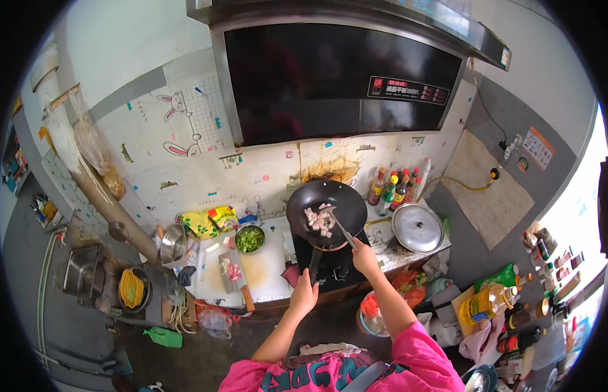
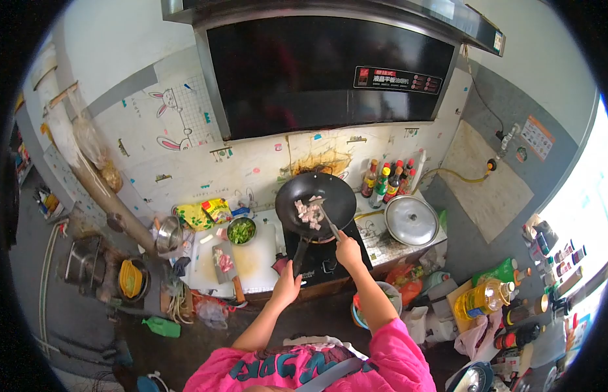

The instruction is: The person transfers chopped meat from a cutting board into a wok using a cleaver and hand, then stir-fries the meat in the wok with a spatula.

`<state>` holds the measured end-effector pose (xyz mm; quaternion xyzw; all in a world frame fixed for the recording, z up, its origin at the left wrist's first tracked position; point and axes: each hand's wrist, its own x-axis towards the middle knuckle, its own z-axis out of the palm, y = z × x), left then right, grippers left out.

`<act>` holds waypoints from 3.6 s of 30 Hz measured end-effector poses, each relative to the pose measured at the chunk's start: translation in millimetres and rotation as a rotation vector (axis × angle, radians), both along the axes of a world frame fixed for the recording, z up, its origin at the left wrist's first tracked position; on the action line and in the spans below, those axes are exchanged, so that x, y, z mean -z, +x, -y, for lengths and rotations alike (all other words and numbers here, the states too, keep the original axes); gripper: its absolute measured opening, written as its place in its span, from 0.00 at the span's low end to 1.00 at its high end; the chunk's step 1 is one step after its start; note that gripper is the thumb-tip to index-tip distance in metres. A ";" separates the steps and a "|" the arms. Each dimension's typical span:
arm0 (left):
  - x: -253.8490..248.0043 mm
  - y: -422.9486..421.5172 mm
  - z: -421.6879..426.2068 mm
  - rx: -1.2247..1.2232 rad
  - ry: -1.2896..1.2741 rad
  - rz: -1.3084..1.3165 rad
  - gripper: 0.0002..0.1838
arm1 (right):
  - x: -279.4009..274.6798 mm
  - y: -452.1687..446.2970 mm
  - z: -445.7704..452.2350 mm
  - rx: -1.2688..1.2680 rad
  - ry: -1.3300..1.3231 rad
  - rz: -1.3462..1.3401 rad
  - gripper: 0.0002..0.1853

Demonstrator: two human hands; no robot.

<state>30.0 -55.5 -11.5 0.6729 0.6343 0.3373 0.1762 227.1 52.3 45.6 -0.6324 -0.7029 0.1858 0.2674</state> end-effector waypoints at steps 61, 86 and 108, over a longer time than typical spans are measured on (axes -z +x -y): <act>-7.0 0.4 0.4 0.001 -0.073 0.038 0.32 | -40.8 71.9 78.7 -0.059 -0.028 -0.014 0.20; -0.7 -0.1 -1.2 -0.005 -0.002 -0.029 0.32 | -43.7 65.9 71.0 -0.072 0.040 0.110 0.20; 0.8 -1.0 0.3 0.012 0.056 -0.059 0.33 | -29.9 46.8 74.8 -0.009 -0.016 -0.091 0.19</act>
